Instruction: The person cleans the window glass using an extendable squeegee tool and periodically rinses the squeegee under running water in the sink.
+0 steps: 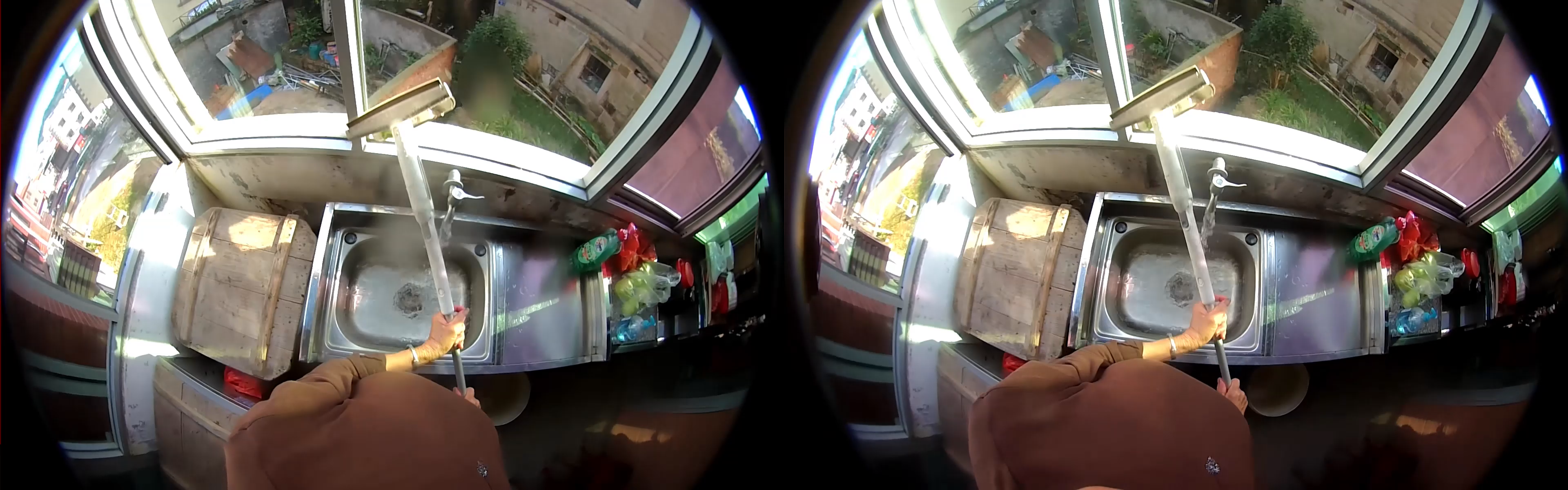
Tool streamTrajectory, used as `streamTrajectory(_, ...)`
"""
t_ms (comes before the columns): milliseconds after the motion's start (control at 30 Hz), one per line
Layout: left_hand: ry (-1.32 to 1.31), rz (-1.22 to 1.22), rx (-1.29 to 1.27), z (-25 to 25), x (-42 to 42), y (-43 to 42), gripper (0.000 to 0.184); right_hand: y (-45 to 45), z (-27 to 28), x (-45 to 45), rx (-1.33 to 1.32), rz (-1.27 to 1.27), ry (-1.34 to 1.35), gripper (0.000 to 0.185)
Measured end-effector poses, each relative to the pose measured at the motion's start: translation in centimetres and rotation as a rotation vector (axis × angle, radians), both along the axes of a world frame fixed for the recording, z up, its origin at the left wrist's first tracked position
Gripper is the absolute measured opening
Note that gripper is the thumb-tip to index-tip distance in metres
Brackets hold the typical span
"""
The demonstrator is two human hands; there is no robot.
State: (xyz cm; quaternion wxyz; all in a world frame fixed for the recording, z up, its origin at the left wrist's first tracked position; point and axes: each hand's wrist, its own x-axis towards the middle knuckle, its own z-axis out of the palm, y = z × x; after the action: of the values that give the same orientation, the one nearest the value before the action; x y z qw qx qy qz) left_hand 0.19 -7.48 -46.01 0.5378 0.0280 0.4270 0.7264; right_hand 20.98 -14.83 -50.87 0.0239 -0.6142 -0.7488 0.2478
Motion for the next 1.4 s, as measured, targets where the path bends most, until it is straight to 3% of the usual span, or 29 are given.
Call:
streamTrajectory(33,0.021,0.002,-0.012,-1.4,0.5,-0.2,0.017,-0.6,-1.5,0.4,-0.025,-0.100,-0.001,0.035)
streamTrajectory(67,0.027,-0.010,-0.029,-1.5,0.9,-0.5,0.018,-1.4,-2.0,0.7,0.056,-0.090,-0.089,0.036)
streamTrajectory(233,0.077,-0.039,-0.042,-0.4,1.3,-1.5,0.020,-1.6,-0.7,1.0,-0.038,-0.048,0.022,0.032)
streamTrajectory(333,0.159,-0.085,-0.008,2.1,1.2,-2.2,0.022,0.3,2.9,-0.7,-0.137,-0.067,0.026,0.031)
streamTrajectory(400,0.197,-0.048,0.100,6.6,-0.7,-1.5,0.028,0.5,3.8,-1.8,-0.224,-0.088,0.033,0.032)
streamTrajectory(433,0.272,-0.002,0.123,9.5,-2.0,-0.6,0.030,1.2,2.0,-2.4,0.106,0.157,0.669,0.028)
streamTrajectory(467,0.376,0.058,0.201,11.6,-3.5,0.6,0.032,3.2,1.5,-4.2,0.140,0.251,0.738,0.029)
streamTrajectory(500,0.478,0.117,0.283,13.8,-5.1,1.7,0.034,4.6,4.4,-7.0,0.138,0.269,0.788,0.031)
streamTrajectory(567,0.771,0.201,0.328,19.8,-8.4,2.4,0.032,7.5,6.9,-11.7,-0.021,0.334,0.966,0.041)
streamTrajectory(633,0.890,0.322,0.414,25.3,-11.2,2.6,0.029,9.2,14.8,-14.6,-0.566,0.411,1.125,0.044)
streamTrajectory(667,0.915,0.375,0.412,28.4,-12.3,2.8,0.030,9.5,18.0,-16.1,-0.565,0.430,1.154,0.047)
streamTrajectory(767,1.183,0.563,0.388,33.6,-16.3,4.0,0.036,10.3,22.0,-19.6,0.087,0.623,1.143,0.044)
streamTrajectory(833,1.424,0.724,0.309,35.0,-17.3,4.6,0.041,9.8,20.7,-20.8,0.280,0.465,1.056,0.043)
streamTrajectory(900,1.617,0.829,0.215,34.5,-17.3,4.7,0.045,9.7,19.0,-21.2,0.172,0.418,1.044,0.033)
streamTrajectory(1033,1.502,0.775,0.180,31.3,-15.6,2.9,0.048,8.9,14.9,-20.4,0.045,0.505,1.206,0.025)
streamTrajectory(1167,1.440,0.706,0.079,26.1,-13.6,1.9,0.050,8.6,12.4,-15.4,-0.453,0.447,0.986,0.020)
streamTrajectory(1233,1.379,0.674,0.112,22.9,-11.7,1.6,0.045,8.2,10.7,-12.6,-0.397,0.471,0.994,0.018)
streamTrajectory(1300,1.179,0.565,0.188,18.5,-10.6,1.7,0.032,8.1,11.2,-9.6,-0.462,0.426,0.756,0.015)
streamTrajectory(1367,0.887,0.475,0.211,16.5,-7.6,0.4,0.030,8.1,8.0,-6.8,-0.621,0.392,0.777,0.019)
streamTrajectory(1400,0.863,0.462,0.172,14.6,-6.6,0.1,0.030,8.2,6.6,-5.3,-0.638,0.411,0.770,0.021)
